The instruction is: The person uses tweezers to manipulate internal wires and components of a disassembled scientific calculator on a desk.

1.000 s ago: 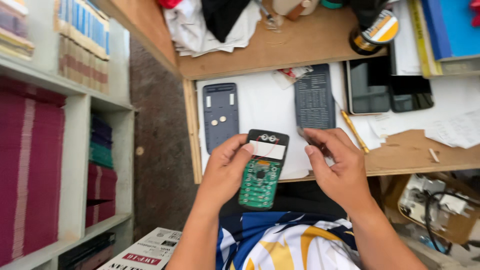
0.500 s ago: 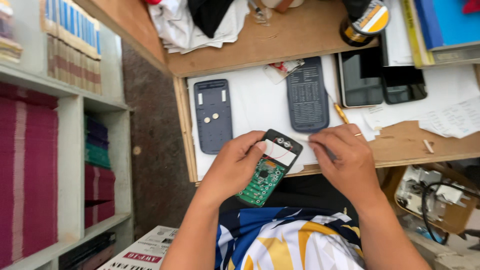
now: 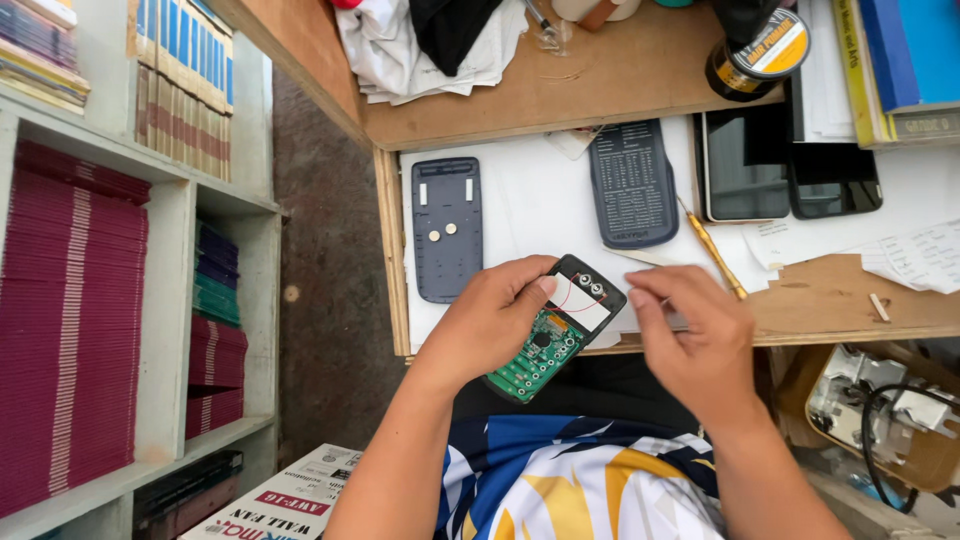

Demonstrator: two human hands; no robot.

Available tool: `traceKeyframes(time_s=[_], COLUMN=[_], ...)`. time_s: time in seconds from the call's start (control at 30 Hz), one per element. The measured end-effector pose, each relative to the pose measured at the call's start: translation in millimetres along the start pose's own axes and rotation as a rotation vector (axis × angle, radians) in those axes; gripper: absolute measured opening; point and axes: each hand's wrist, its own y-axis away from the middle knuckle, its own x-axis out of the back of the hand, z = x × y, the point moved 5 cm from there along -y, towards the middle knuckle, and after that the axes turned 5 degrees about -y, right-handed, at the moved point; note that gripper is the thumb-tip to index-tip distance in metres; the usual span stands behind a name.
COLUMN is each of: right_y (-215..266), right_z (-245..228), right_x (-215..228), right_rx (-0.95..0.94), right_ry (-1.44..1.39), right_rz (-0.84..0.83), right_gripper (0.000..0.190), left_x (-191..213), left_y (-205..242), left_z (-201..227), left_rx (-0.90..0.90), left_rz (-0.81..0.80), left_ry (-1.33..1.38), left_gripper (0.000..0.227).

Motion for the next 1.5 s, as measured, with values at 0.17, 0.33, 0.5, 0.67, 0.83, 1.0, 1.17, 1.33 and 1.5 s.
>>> traceKeyframes(time_s=[0.17,0.33,0.5,0.67,0.83,1.0,1.17,1.33,1.5], right_y=[7,17,30,35,39,41,38,36,36], right_z=[4,13,24,30,35,31,26,24,26], right_x=[-2,-1,1,4,-2,2,8,12,18], right_rx=[-0.111,-0.280,-0.386,-0.460,-0.505,-0.521,-0.515,-0.467,-0.432], right_ry=[-0.120,-0.192,-0.198,-0.215,-0.193,-0.156,-0.062,0.048,0.070], right_rz=[-0.007,0.020,0.029,0.065,0.072,0.032,-0.015,-0.067,-0.076], right_gripper=[0.012,0.017,0.016,0.014,0.013,0.013,0.014,0.011,0.012], left_x=[-2,-6,-11,-12,-26,-28,-32,-36,-38], left_y=[-3,-15,-10,8,11,15,14,13,11], left_z=[25,22,35,69,50,45,38,34,30], left_rx=[-0.025,-0.053,-0.132,-0.249,-0.356,-0.446,-0.478,-0.466,-0.462], left_rz=[-0.031,0.006,0.071,-0.022,-0.072,-0.036,-0.027,-0.019,-0.024], left_ry=[-0.059,-0.271,-0.375,-0.429,-0.692,-0.757,-0.759,-0.748,-0.739], left_gripper=[0.034,0.033,0.033,0.075,0.086,0.084,0.082,0.079,0.076])
